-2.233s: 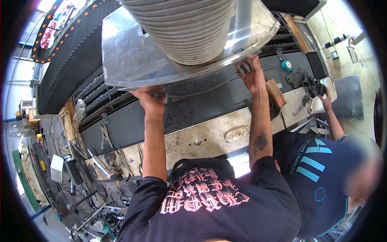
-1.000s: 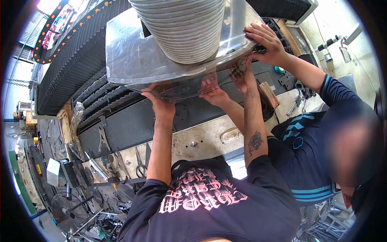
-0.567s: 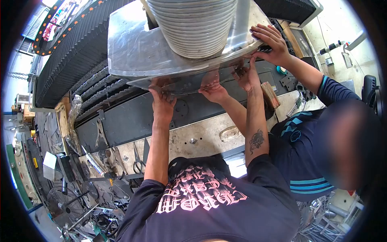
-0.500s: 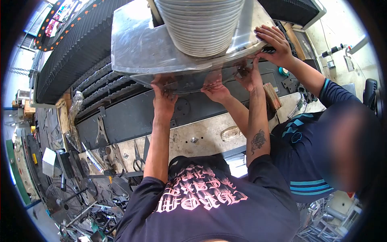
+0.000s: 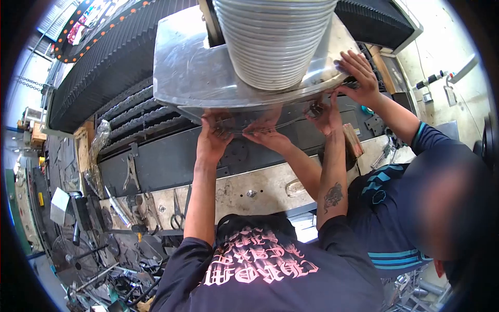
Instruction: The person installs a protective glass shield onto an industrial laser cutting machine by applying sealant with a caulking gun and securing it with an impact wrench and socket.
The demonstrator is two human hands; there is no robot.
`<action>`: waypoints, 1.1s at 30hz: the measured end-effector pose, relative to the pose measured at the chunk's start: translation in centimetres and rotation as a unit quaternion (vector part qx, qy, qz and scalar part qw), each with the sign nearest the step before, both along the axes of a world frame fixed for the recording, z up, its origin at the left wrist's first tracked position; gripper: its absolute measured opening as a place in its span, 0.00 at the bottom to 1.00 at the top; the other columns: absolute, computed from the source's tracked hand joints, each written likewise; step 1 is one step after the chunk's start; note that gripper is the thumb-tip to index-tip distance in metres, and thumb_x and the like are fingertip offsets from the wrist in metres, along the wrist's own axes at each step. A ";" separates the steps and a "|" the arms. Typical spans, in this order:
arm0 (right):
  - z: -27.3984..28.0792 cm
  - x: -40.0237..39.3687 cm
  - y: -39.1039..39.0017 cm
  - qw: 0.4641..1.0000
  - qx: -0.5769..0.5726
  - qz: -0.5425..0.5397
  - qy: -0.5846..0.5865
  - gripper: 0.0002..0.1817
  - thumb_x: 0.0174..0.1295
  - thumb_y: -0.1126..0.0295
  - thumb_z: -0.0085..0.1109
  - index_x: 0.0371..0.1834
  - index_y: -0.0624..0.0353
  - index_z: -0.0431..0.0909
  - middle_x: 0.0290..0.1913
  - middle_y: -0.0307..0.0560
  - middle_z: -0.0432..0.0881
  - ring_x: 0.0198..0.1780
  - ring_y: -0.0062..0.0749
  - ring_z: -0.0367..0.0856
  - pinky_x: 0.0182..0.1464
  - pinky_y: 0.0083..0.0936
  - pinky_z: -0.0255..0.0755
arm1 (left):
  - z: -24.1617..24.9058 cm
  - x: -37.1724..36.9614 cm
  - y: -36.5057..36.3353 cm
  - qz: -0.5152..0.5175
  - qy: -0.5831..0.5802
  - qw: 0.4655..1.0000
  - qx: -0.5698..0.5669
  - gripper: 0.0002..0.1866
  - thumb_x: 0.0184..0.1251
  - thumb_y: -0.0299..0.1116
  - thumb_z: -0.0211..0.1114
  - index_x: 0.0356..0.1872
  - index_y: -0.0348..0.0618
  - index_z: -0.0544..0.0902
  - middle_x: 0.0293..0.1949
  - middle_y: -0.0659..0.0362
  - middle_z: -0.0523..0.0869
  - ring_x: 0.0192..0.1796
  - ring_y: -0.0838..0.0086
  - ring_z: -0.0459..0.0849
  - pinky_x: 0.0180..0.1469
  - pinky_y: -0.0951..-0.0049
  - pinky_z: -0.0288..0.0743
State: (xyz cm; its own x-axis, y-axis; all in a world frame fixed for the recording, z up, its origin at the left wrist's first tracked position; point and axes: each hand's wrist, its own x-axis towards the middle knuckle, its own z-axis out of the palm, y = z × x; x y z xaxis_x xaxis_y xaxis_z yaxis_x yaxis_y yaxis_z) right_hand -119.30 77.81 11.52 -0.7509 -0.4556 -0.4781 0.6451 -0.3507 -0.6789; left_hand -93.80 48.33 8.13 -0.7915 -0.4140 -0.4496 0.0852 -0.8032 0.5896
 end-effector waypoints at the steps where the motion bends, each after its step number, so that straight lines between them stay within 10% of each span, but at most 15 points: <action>1: -0.4 -0.2 0.1 1.000 0.000 -0.001 -0.002 0.57 0.54 0.20 0.53 0.64 0.70 0.65 0.52 0.45 0.73 0.58 0.36 0.72 0.64 0.56 0.66 | -0.3 -0.2 0.0 -0.013 -0.002 1.000 0.015 0.52 0.57 0.77 0.61 0.69 0.40 0.69 0.68 0.52 0.71 0.69 0.57 0.69 0.67 0.50 0.65; 17: -3.1 -1.6 1.1 1.000 0.009 -0.014 -0.024 0.59 0.51 0.20 0.57 0.63 0.71 0.64 0.56 0.50 0.71 0.58 0.39 0.72 0.63 0.65 0.64 | 0.2 -0.3 0.1 0.010 0.018 1.000 0.019 0.45 0.60 0.73 0.63 0.68 0.47 0.72 0.65 0.59 0.75 0.68 0.60 0.71 0.65 0.51 0.66; 19: -3.0 -1.6 1.0 0.999 0.013 -0.011 -0.027 0.62 0.50 0.20 0.59 0.65 0.73 0.62 0.57 0.51 0.70 0.59 0.40 0.72 0.64 0.65 0.63 | 1.0 -0.5 1.0 0.021 0.032 0.999 0.001 0.48 0.65 0.70 0.61 0.76 0.47 0.61 0.72 0.53 0.63 0.72 0.55 0.61 0.74 0.46 0.52; 33: -2.3 -1.7 1.1 0.999 0.032 0.004 -0.009 0.67 0.48 0.19 0.59 0.66 0.78 0.59 0.56 0.50 0.68 0.60 0.41 0.68 0.66 0.50 0.64 | 0.0 -0.8 0.7 0.053 -0.004 0.999 -0.012 0.46 0.62 0.73 0.60 0.67 0.43 0.71 0.63 0.57 0.76 0.66 0.61 0.73 0.69 0.53 0.64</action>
State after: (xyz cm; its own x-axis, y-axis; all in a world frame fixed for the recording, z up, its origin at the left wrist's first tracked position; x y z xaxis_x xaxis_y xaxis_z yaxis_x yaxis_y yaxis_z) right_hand -121.02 78.95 9.18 -0.7385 -0.4286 -0.5205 0.6600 -0.3016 -0.6881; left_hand -94.58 49.05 8.13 -0.7398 -0.5052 -0.4443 0.1638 -0.7758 0.6093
